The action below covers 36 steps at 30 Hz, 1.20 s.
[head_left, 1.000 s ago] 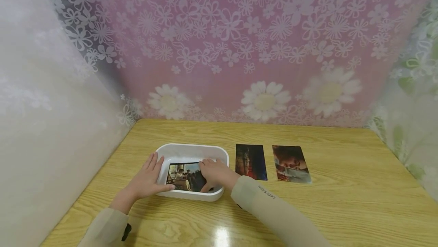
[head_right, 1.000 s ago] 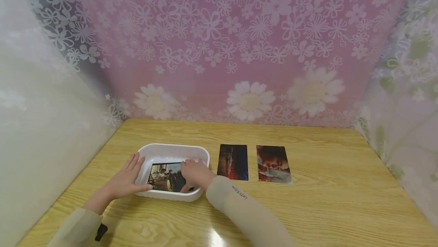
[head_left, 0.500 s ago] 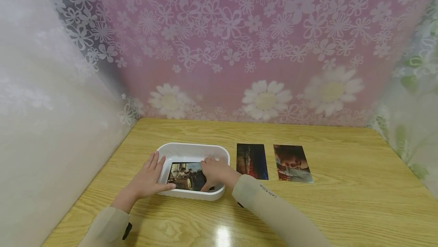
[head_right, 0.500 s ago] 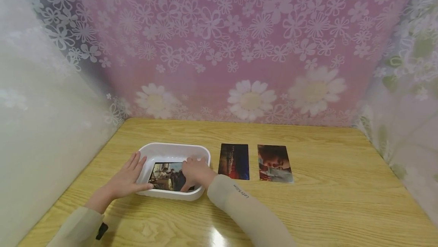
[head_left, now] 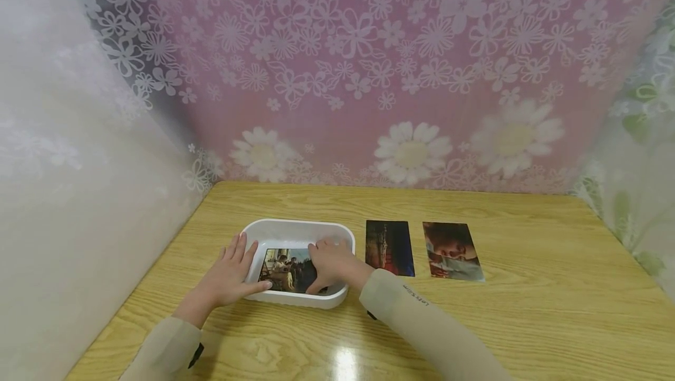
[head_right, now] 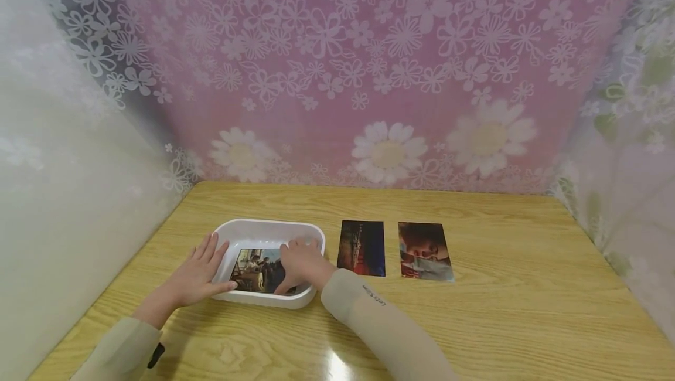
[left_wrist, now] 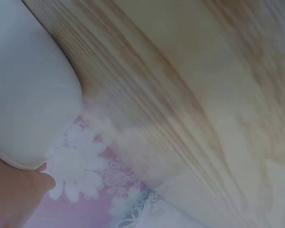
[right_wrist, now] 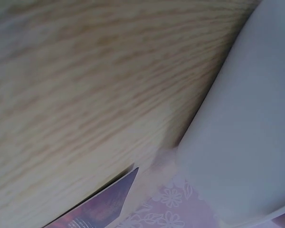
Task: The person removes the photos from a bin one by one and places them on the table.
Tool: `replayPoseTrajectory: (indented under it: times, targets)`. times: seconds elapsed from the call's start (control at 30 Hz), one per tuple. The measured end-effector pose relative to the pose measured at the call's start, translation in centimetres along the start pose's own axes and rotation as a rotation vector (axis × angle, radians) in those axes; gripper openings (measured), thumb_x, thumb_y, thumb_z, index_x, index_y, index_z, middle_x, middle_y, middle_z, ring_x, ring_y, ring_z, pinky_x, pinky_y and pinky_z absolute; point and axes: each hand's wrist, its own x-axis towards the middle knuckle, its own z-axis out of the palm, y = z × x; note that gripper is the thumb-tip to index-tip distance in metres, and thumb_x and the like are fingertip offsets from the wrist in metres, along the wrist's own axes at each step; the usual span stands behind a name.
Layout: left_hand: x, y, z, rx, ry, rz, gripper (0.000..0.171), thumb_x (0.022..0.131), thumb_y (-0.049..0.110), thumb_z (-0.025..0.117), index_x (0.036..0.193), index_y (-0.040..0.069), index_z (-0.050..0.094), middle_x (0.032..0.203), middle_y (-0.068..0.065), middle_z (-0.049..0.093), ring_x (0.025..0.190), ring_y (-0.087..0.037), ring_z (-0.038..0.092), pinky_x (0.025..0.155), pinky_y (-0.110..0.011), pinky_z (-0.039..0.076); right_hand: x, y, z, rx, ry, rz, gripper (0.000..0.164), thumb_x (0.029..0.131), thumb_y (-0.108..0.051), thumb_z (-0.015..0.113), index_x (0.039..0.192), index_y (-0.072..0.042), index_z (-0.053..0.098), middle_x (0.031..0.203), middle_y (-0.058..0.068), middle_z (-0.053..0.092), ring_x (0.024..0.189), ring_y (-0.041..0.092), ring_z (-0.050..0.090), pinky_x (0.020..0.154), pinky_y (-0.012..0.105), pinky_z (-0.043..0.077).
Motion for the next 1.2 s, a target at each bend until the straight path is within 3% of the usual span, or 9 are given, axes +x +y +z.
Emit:
replayPoseTrajectory:
  times: [0.6, 0.83, 0.93, 1.07, 1.2]
  targets:
    - [-0.1, 0.0, -0.2, 0.022, -0.004, 0.018, 0.094, 0.080, 0.064, 0.044, 0.137, -0.006, 0.021, 0.140, -0.032, 0.005, 0.129, -0.042, 0.002, 0.098, -0.057, 0.013, -0.3, -0.1, 0.4, -0.180, 0.195, -0.005, 0.107, 0.051, -0.076, 0.058, 0.131, -0.009, 0.038, 0.116, 0.007, 0.040, 0.102, 0.020, 0.037, 0.074, 0.042, 0.034]
    - [-0.1, 0.2, -0.1, 0.033, 0.003, 0.017, 0.093, 0.080, 0.063, 0.044, 0.137, -0.007, 0.021, 0.140, -0.031, 0.006, 0.129, -0.042, 0.003, 0.098, -0.057, 0.013, -0.4, 0.1, 0.4, -0.210, 0.316, 0.026, 0.092, 0.051, -0.075, 0.060, 0.117, -0.013, 0.047, 0.100, 0.004, 0.041, 0.090, 0.019, 0.039, 0.072, 0.039, 0.035]
    - [0.1, 0.2, -0.1, 0.029, 0.009, 0.015, 0.093, 0.080, 0.063, 0.044, 0.137, -0.007, 0.021, 0.140, -0.031, 0.007, 0.129, -0.042, 0.003, 0.098, -0.057, 0.013, -0.5, 0.3, 0.3, -0.169, 0.365, 0.044, 0.082, 0.053, -0.069, 0.064, 0.113, -0.015, 0.050, 0.098, 0.003, 0.043, 0.090, 0.018, 0.043, 0.076, 0.040, 0.038]
    - [0.3, 0.4, -0.1, 0.027, 0.008, 0.013, 0.093, 0.080, 0.063, 0.043, 0.137, -0.007, 0.021, 0.140, -0.031, 0.007, 0.129, -0.042, 0.003, 0.098, -0.057, 0.013, -0.6, 0.6, 0.1, -0.025, 0.424, 0.032, 0.066, 0.060, -0.054, 0.072, 0.110, -0.014, 0.053, 0.096, 0.002, 0.048, 0.087, 0.017, 0.048, 0.078, 0.038, 0.040]
    - [0.5, 0.4, 0.0, 0.028, 0.002, 0.012, 0.093, 0.080, 0.063, 0.043, 0.137, -0.007, 0.021, 0.140, -0.031, 0.007, 0.129, -0.042, 0.003, 0.098, -0.057, 0.014, -0.6, 1.2, -0.1, 0.136, 0.491, -0.008, 0.050, 0.067, -0.036, 0.075, 0.106, -0.011, 0.057, 0.091, 0.002, 0.051, 0.077, 0.015, 0.051, 0.069, 0.030, 0.042]
